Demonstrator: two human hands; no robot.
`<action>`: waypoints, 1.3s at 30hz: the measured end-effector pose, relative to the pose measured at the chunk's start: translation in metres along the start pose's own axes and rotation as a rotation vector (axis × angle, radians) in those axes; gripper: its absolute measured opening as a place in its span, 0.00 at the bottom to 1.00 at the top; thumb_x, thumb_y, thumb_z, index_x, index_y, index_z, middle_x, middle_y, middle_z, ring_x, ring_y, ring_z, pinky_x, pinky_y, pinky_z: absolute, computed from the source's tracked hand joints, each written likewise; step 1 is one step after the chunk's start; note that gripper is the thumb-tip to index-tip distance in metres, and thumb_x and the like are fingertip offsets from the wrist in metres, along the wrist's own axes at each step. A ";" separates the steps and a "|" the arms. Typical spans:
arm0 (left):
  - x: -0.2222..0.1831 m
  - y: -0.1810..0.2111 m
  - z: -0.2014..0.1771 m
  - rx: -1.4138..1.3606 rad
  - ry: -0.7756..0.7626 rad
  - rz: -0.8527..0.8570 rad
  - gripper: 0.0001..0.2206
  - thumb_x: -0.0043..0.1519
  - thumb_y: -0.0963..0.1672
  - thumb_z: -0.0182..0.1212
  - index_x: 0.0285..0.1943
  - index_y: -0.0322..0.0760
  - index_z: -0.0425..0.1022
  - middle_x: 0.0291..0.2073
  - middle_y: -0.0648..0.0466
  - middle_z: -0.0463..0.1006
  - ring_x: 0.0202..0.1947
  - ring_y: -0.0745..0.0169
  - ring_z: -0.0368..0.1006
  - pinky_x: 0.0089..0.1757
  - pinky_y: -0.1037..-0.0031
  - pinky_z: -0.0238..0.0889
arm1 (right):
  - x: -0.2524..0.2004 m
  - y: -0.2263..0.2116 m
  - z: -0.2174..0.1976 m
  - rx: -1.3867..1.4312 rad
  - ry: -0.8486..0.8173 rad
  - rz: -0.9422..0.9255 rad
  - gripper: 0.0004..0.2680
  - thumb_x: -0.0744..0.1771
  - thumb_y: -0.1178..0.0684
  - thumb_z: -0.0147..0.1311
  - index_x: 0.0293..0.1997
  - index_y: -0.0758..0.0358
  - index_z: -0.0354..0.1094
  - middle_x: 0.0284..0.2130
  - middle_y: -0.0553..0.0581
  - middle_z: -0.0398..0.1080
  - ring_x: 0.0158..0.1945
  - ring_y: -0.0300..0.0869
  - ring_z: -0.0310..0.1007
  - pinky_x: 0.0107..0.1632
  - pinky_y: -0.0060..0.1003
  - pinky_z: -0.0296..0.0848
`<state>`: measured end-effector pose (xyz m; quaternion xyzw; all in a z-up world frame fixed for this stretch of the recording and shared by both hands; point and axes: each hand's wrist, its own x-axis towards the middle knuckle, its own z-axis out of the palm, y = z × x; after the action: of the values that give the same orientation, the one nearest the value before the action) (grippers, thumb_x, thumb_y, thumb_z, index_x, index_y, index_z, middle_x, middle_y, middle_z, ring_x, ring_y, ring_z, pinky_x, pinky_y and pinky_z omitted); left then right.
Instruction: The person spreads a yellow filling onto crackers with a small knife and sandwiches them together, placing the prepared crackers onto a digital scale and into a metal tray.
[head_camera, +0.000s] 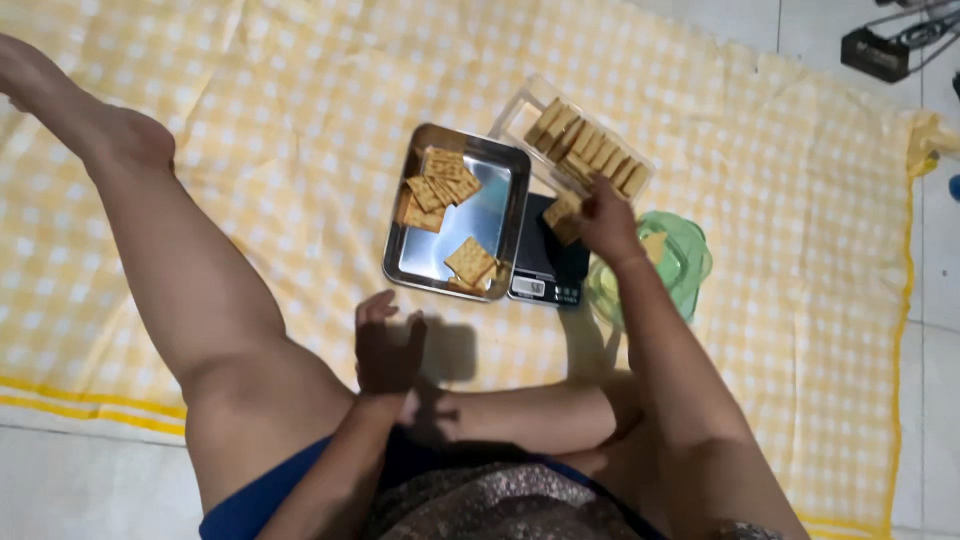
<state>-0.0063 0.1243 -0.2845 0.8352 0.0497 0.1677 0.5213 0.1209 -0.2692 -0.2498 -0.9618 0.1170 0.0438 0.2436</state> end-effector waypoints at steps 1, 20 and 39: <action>0.001 -0.006 0.007 -0.029 0.040 0.077 0.22 0.53 0.45 0.73 0.57 0.41 0.75 0.50 0.55 0.75 0.43 0.59 0.77 0.48 0.71 0.70 | 0.025 0.008 -0.002 0.044 0.070 0.024 0.30 0.63 0.47 0.66 0.73 0.54 0.57 0.49 0.65 0.72 0.57 0.61 0.72 0.62 0.55 0.68; 0.022 0.076 -0.025 0.315 -0.201 -0.255 0.21 0.51 0.50 0.71 0.54 0.59 0.72 0.42 0.68 0.81 0.44 0.58 0.78 0.40 0.61 0.71 | 0.188 -0.106 -0.006 0.092 0.161 0.586 0.20 0.61 0.48 0.63 0.53 0.60 0.56 0.37 0.54 0.67 0.38 0.43 0.72 0.32 0.39 0.74; 0.030 0.078 -0.029 0.280 -0.185 -0.117 0.19 0.52 0.50 0.72 0.52 0.51 0.76 0.38 0.67 0.84 0.36 0.64 0.82 0.41 0.66 0.71 | 0.143 -0.137 0.031 0.353 0.410 0.133 0.23 0.68 0.51 0.64 0.69 0.59 0.55 0.44 0.53 0.67 0.47 0.41 0.70 0.50 0.37 0.77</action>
<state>0.0054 0.1217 -0.1968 0.9072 0.0729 0.0507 0.4113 0.2919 -0.1667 -0.2342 -0.8834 0.2327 -0.1569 0.3754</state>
